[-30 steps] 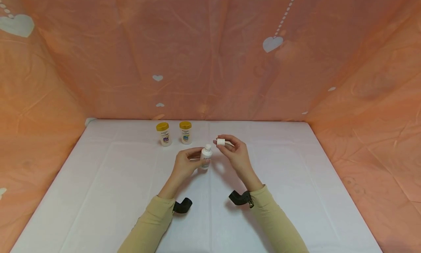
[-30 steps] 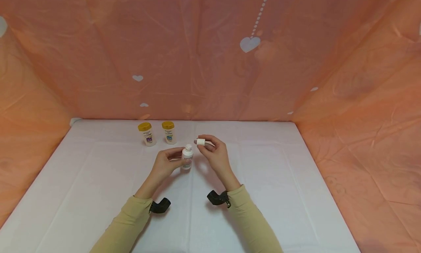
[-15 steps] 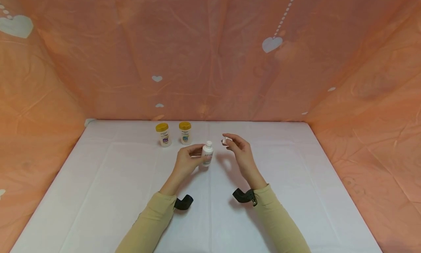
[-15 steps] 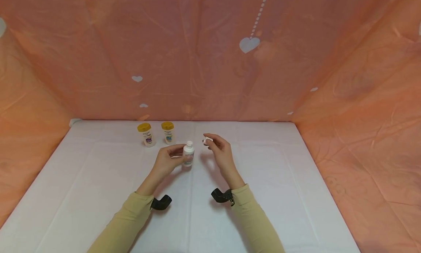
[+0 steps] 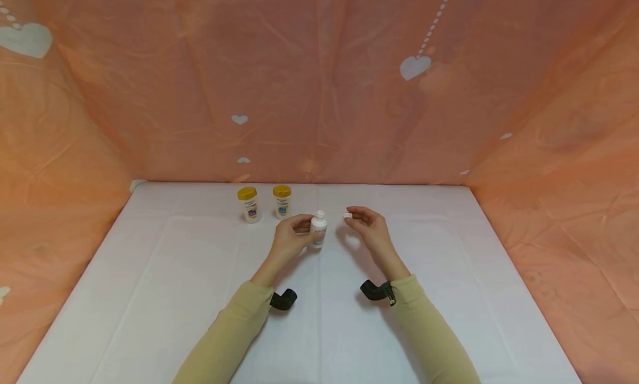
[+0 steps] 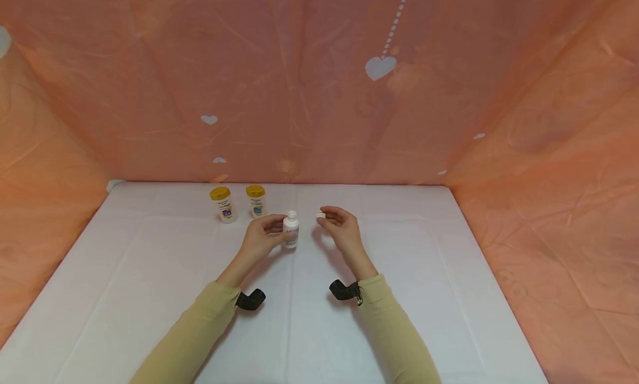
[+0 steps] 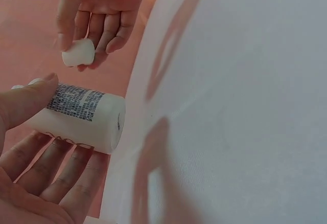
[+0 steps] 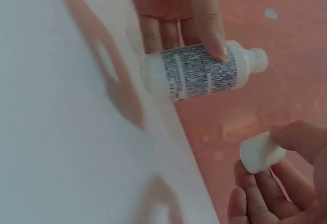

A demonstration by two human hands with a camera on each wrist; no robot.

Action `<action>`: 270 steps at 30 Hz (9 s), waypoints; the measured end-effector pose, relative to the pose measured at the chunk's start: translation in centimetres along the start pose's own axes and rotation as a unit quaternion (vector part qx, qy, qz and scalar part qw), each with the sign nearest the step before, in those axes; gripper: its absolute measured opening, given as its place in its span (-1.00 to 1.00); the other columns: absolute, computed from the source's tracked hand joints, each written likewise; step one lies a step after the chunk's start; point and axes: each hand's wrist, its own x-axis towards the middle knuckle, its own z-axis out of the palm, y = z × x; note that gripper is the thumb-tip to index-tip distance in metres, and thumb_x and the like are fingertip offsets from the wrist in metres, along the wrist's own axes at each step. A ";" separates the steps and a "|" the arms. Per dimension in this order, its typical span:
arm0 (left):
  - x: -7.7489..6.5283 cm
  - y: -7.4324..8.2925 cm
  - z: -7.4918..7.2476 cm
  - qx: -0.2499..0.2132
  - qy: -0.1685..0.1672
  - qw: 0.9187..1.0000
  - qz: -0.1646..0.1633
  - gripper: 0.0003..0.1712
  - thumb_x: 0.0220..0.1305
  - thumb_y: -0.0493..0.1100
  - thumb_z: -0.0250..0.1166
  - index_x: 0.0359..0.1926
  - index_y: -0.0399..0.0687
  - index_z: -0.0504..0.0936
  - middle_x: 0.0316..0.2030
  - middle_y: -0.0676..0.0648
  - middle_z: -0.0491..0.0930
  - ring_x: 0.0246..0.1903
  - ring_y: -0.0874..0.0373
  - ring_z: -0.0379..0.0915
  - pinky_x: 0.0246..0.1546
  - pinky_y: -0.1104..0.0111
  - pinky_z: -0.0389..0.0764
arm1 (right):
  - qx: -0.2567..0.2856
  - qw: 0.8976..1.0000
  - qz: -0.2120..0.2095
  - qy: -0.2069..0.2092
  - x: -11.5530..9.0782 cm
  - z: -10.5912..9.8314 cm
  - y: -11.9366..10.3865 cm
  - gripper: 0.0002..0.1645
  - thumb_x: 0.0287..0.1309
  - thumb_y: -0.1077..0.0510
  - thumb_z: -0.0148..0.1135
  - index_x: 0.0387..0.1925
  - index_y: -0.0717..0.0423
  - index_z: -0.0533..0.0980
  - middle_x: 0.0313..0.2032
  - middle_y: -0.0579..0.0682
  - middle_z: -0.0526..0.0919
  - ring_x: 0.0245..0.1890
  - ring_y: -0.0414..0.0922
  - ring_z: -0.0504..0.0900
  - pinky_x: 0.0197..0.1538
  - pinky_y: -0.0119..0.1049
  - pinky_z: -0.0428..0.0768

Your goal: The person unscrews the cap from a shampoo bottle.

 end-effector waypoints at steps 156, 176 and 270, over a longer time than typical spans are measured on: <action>0.5 -2.1 -6.6 -0.008 0.108 0.994 -0.032 -0.30 0.05 -0.34 0.45 0.24 -0.33 0.41 0.13 -0.32 0.46 0.15 -0.17 0.39 0.15 0.19 0.45 | -0.139 0.956 -0.212 -0.149 1.9 7.6 -5.2 -0.38 -0.01 0.48 0.35 0.14 0.43 0.40 0.06 0.35 0.51 0.07 0.21 0.49 0.18 0.06 0.43; 2.1 -2.1 -5.8 0.032 0.128 0.991 0.006 -0.42 0.10 -0.36 0.42 0.16 -0.36 0.48 0.05 -0.33 0.53 0.04 -0.17 0.48 0.07 0.13 0.51 | -0.139 0.954 -0.200 -0.176 3.6 9.8 -5.2 -0.39 0.06 0.49 0.27 0.17 0.54 0.30 0.09 0.44 0.44 0.11 0.33 0.42 0.21 0.12 0.38; -3.8 3.3 -0.9 0.063 -0.019 0.992 0.112 -0.66 0.02 -0.35 0.47 -0.12 -0.32 0.68 -0.28 -0.20 0.67 -0.30 -0.03 0.62 -0.28 0.35 0.67 | -0.020 0.985 -0.156 -0.072 -4.7 3.9 -6.4 -0.59 0.07 0.49 0.28 -0.03 0.48 0.39 -0.05 0.31 0.49 -0.13 0.21 0.59 0.01 -0.06 0.59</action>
